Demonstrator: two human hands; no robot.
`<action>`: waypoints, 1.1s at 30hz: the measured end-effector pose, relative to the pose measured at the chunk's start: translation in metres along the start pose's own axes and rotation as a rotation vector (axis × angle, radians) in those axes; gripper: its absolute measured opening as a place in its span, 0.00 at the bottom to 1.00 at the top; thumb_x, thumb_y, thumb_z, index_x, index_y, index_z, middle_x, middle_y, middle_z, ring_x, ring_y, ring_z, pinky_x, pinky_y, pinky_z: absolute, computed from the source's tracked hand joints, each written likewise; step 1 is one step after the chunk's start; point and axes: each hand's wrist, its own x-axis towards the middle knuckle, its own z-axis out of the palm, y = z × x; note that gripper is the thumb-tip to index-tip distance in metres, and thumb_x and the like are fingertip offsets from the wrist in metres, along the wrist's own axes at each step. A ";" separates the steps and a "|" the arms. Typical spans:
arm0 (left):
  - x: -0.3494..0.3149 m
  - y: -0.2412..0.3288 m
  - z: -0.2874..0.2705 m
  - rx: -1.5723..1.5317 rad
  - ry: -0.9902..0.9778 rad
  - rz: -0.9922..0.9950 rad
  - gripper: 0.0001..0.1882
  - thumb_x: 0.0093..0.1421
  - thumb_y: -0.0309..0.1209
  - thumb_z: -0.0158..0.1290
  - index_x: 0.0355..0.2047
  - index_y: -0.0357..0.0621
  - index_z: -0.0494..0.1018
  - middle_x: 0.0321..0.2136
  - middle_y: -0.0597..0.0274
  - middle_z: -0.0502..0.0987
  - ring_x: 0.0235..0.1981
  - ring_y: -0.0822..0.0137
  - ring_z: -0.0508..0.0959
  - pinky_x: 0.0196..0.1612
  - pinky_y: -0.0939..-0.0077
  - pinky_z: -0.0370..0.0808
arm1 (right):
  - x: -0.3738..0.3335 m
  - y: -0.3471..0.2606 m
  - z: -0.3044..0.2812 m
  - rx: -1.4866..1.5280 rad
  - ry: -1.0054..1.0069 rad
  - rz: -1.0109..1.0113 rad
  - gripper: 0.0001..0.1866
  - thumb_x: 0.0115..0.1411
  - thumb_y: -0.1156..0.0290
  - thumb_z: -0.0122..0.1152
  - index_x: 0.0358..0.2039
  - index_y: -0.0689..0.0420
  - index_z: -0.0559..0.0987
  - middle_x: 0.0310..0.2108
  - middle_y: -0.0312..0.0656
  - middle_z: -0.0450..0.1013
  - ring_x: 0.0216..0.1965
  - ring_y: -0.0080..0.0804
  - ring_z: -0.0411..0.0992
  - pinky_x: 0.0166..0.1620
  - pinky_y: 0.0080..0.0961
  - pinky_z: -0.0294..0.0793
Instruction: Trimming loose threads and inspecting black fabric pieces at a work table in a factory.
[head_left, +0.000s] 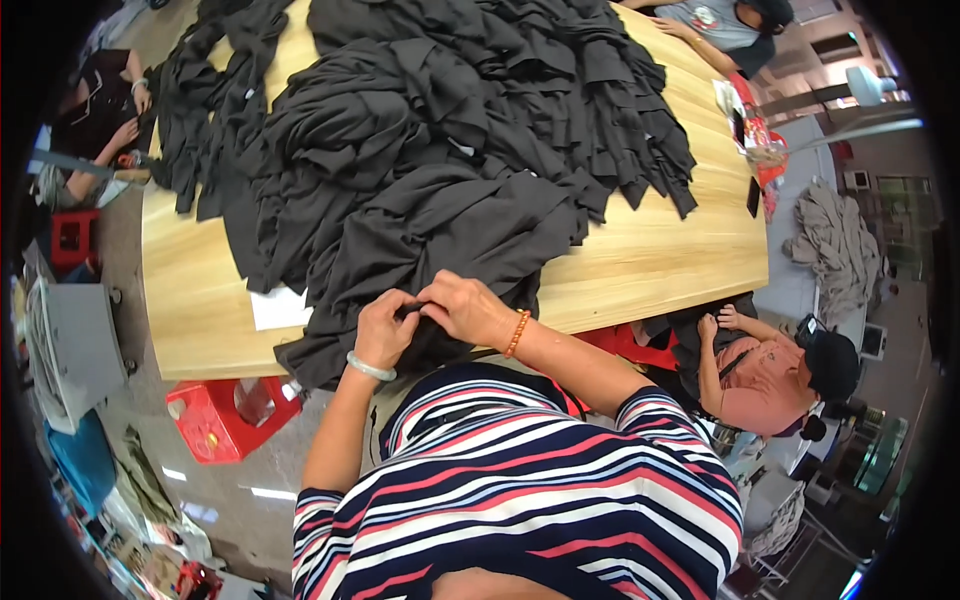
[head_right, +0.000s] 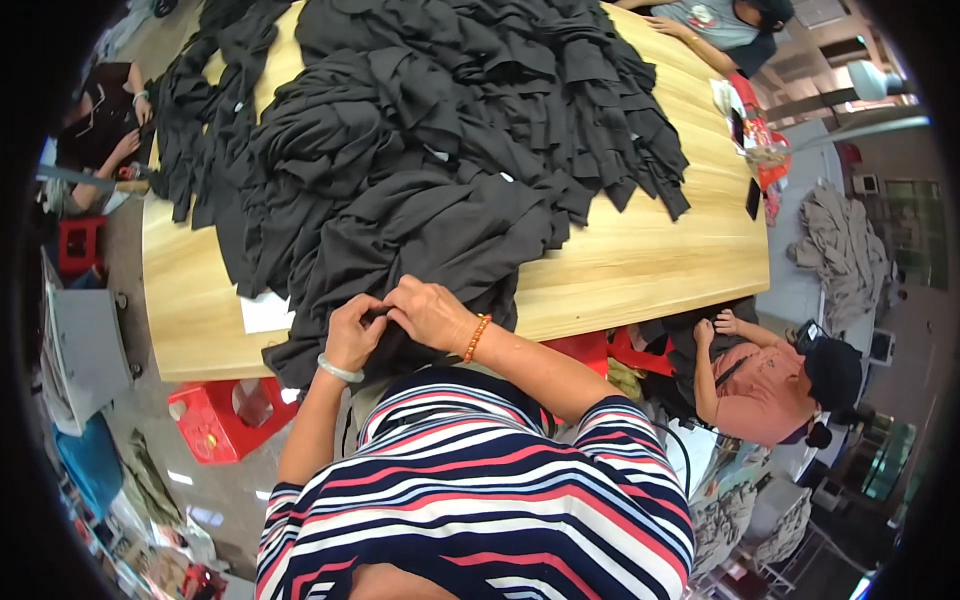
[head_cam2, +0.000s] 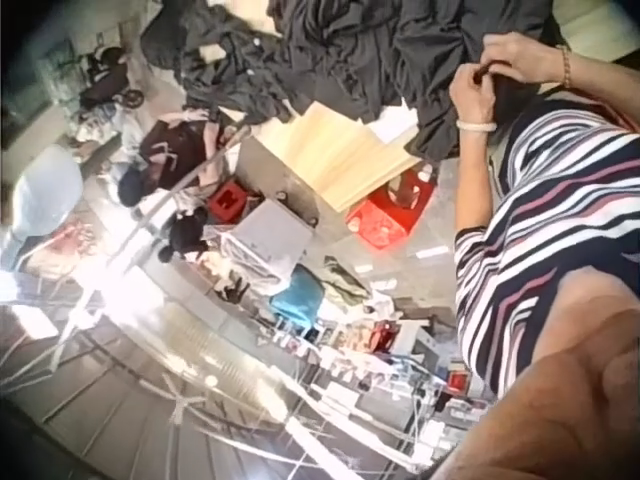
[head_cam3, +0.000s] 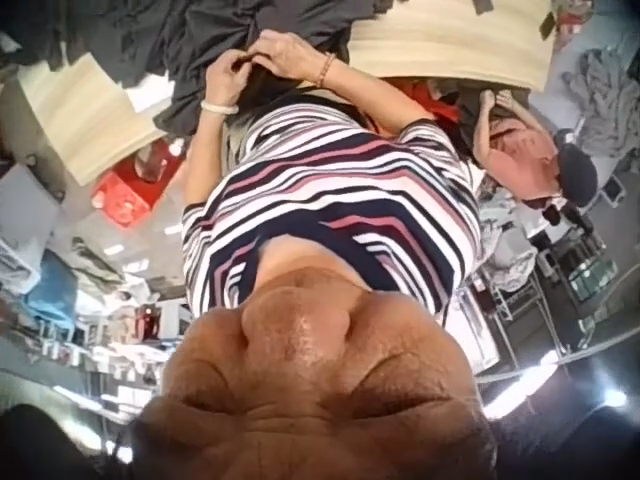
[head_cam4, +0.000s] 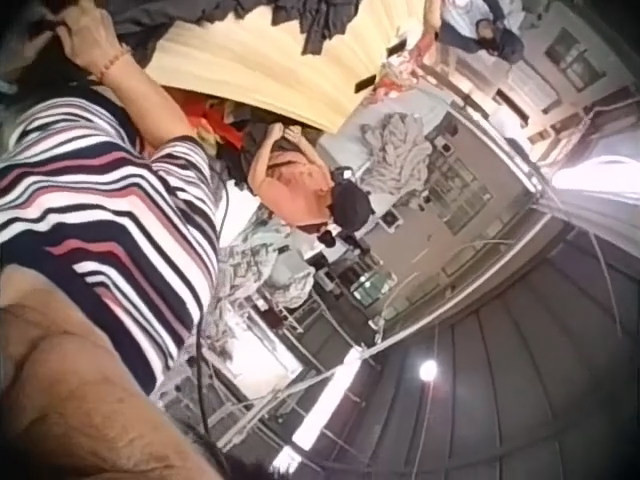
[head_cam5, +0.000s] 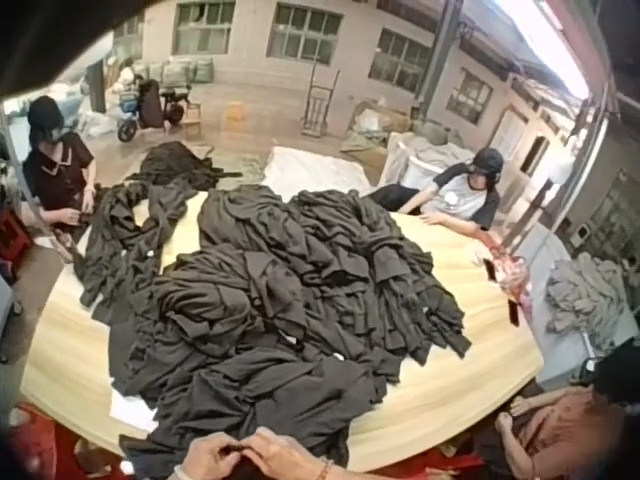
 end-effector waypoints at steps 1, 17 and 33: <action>0.000 0.001 0.001 0.074 0.033 0.071 0.08 0.46 0.24 0.56 0.29 0.39 0.73 0.26 0.54 0.74 0.28 0.52 0.76 0.31 0.64 0.72 | -0.001 0.000 0.002 -0.005 -0.009 0.015 0.06 0.52 0.73 0.62 0.31 0.59 0.77 0.31 0.47 0.70 0.31 0.49 0.72 0.34 0.38 0.74; -0.007 -0.002 0.017 0.430 0.126 0.206 0.08 0.46 0.23 0.56 0.24 0.41 0.66 0.23 0.55 0.68 0.25 0.50 0.72 0.27 0.62 0.67 | 0.001 0.013 0.012 0.298 -0.247 0.161 0.09 0.48 0.69 0.63 0.22 0.62 0.75 0.24 0.48 0.73 0.30 0.47 0.73 0.33 0.38 0.70; -0.018 0.011 0.013 -0.432 -0.190 -0.119 0.08 0.62 0.29 0.54 0.29 0.37 0.71 0.16 0.66 0.73 0.17 0.77 0.70 0.23 0.86 0.65 | -0.006 -0.021 -0.008 0.345 0.139 0.220 0.11 0.54 0.67 0.58 0.25 0.62 0.70 0.31 0.50 0.70 0.36 0.48 0.71 0.41 0.36 0.70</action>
